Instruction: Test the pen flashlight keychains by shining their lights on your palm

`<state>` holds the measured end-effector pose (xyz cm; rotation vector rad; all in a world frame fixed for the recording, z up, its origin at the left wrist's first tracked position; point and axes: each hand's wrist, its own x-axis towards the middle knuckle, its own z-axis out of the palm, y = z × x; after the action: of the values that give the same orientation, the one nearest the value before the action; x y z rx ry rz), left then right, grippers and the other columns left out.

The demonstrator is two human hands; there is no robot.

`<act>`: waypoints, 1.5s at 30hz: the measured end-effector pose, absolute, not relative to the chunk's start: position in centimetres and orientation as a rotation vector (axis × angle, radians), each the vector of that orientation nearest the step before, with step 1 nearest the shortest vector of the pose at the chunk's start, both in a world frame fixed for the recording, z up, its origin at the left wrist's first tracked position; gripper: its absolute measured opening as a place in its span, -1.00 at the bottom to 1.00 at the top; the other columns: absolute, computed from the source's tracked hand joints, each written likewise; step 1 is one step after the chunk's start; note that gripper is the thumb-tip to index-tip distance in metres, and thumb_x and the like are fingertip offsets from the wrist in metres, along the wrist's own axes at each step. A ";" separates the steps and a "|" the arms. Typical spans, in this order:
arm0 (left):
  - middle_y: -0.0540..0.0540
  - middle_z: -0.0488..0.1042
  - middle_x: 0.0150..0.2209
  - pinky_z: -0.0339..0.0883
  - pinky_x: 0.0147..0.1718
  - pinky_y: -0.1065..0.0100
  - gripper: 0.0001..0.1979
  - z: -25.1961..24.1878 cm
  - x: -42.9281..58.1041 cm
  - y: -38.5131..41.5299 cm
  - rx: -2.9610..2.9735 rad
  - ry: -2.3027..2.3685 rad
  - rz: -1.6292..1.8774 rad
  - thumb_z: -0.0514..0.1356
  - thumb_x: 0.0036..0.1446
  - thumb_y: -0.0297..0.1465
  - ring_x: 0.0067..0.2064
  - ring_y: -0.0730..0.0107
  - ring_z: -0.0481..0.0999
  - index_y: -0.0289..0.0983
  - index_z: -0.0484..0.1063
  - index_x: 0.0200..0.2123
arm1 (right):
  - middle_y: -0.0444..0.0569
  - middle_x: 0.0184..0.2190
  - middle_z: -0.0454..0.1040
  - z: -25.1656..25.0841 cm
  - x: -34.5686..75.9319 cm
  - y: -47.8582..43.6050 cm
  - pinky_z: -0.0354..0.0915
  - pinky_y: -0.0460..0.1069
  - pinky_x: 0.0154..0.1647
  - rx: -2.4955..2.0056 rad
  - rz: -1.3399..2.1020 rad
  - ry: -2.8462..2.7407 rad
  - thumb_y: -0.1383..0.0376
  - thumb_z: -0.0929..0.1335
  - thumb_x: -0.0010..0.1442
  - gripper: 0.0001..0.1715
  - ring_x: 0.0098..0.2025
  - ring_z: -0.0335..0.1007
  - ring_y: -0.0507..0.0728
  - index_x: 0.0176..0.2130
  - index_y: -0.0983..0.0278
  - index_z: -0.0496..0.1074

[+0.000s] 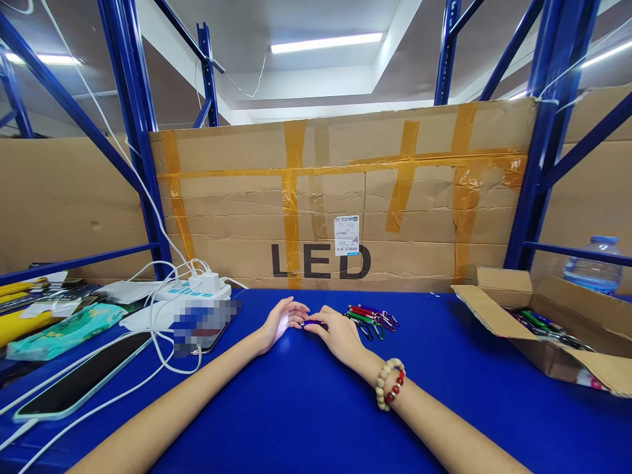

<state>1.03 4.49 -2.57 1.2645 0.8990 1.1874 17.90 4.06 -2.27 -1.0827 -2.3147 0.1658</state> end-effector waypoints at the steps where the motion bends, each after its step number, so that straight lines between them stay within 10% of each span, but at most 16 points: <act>1: -0.09 0.41 -0.48 0.19 -0.38 0.42 -0.56 -2.6 1.0 4.5 1.265 0.899 1.187 -0.03 0.02 -0.09 -0.45 0.43 0.38 -0.35 0.42 -0.43 | -0.14 -0.34 0.40 -2.3 17.9 4.1 0.17 -0.08 -0.38 -1.078 0.162 -2.320 0.07 0.21 0.19 -0.68 -0.30 0.37 0.07 -0.19 0.06 0.47; 45: -0.06 0.40 -0.51 0.15 -0.38 0.43 -0.64 -2.4 1.2 4.3 1.243 0.914 1.193 0.03 -0.01 -0.15 -0.42 0.43 0.34 -0.33 0.44 -0.49 | -0.12 -0.42 0.44 -2.1 17.6 3.7 0.14 -0.10 -0.44 -1.030 0.099 -2.292 0.06 0.23 0.18 -0.67 -0.39 0.35 0.06 -0.22 0.11 0.49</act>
<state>1.22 4.32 -2.44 1.2435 0.9143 1.1930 17.61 3.66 -2.13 -1.0296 -2.2919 0.0985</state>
